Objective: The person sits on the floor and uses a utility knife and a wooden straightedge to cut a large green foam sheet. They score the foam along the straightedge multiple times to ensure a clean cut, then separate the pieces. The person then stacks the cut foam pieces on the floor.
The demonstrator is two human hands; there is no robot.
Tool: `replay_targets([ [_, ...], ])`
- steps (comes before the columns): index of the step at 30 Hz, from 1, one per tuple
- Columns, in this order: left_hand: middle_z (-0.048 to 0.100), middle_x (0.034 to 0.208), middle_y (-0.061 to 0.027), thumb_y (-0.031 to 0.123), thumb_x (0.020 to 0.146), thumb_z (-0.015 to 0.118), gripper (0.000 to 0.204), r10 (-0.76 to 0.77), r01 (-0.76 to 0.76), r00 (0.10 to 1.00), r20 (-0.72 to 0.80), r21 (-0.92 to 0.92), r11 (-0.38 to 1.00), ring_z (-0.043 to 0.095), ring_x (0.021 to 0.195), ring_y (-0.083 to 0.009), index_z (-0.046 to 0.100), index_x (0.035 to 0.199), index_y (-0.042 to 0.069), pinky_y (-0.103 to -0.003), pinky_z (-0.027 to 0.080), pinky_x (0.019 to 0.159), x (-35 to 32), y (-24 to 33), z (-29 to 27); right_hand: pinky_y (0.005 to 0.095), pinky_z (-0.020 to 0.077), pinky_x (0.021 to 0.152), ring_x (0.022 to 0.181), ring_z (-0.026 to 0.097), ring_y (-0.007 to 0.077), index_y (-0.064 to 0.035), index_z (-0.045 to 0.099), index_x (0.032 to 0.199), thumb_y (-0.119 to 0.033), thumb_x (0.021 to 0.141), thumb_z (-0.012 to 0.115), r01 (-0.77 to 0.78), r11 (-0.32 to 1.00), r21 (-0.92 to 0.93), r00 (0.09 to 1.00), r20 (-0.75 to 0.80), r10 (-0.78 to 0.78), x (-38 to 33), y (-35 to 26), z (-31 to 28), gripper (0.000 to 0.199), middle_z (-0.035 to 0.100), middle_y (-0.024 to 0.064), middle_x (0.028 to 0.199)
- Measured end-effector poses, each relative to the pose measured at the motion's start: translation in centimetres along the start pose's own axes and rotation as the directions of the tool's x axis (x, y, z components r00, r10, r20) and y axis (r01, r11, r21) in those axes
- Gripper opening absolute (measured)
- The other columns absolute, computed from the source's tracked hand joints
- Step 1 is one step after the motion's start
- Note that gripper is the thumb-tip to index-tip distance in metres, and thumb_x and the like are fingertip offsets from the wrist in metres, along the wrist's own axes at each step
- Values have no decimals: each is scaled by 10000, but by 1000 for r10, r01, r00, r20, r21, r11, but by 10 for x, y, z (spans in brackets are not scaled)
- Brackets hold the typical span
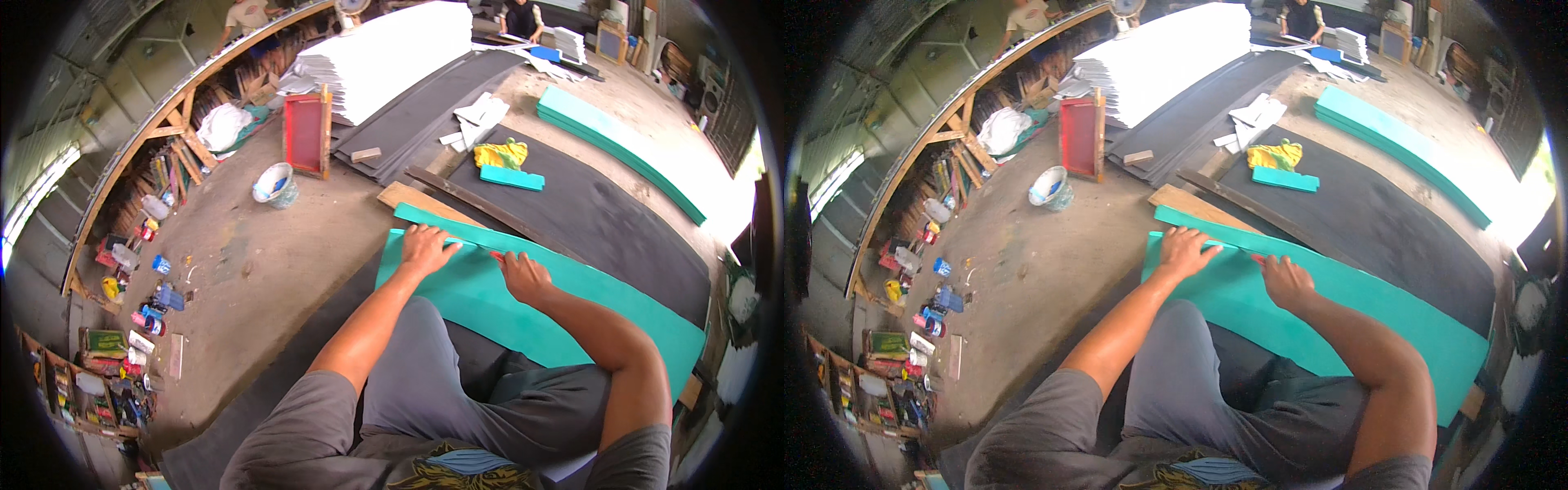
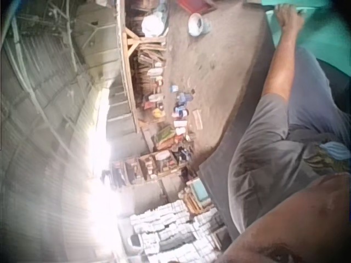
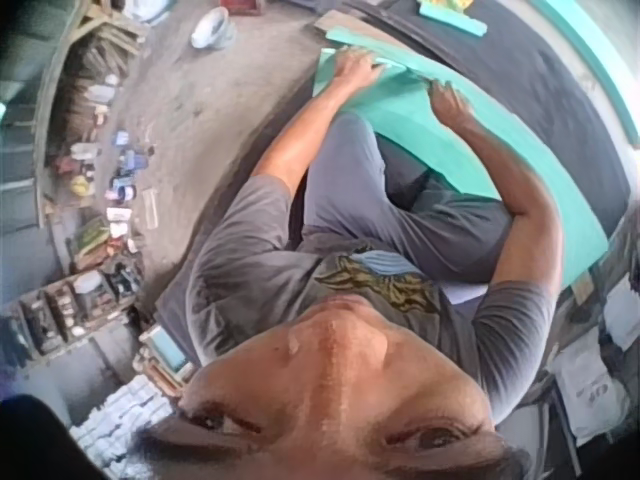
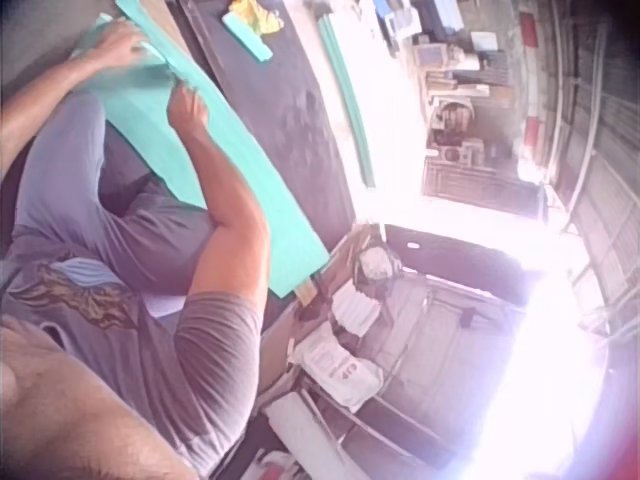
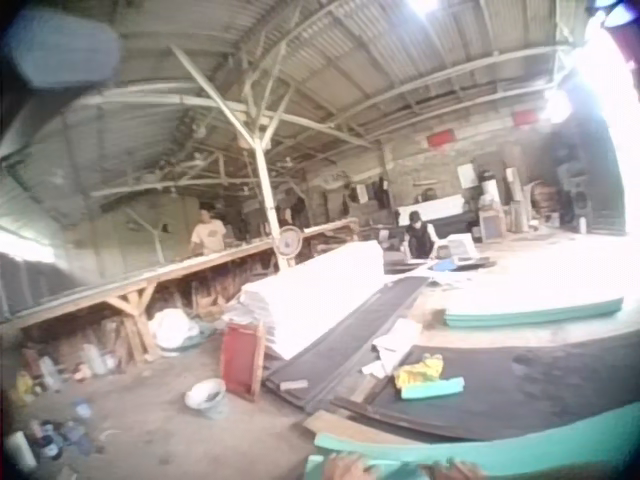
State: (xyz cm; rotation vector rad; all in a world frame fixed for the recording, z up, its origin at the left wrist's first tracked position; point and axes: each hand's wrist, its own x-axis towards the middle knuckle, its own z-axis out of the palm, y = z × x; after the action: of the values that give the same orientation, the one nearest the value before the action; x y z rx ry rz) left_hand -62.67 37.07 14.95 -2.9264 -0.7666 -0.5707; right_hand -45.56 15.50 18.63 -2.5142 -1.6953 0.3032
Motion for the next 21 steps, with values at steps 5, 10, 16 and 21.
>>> replay_targets([
  [5,775,967,-32,590,919,678,449,-30,26,998,-59,-69,997,656,965,-245,805,956,161,-428,417,916,2,7,-8,546,598,765,935,738,429,1,616,1136,-404,1056,565,-44,999,12,998,39,44,5,15,-16,416,715,254,1056],
  [10,787,945,-51,648,839,746,526,-125,118,990,-73,-92,989,658,935,-253,816,922,134,-428,413,893,-7,-7,0,540,581,821,989,724,423,-29,652,1103,-360,1039,582,-18,999,30,1000,-9,18,11,28,-24,344,726,224,1086],
  [16,772,841,-49,611,806,806,492,-88,58,985,-147,-196,979,647,865,-250,816,869,123,-414,435,871,-17,-15,-6,516,554,921,1127,680,380,-130,684,1227,-448,1005,645,15,955,296,947,-311,82,30,39,-16,389,696,116,1232],
  [21,774,864,-46,597,828,795,481,-68,37,988,-141,-215,976,641,896,-254,821,897,122,-410,416,890,-24,-19,-7,484,562,914,1122,704,340,-120,741,1160,-525,994,639,-141,982,127,990,36,137,35,14,-33,449,751,117,1129],
])
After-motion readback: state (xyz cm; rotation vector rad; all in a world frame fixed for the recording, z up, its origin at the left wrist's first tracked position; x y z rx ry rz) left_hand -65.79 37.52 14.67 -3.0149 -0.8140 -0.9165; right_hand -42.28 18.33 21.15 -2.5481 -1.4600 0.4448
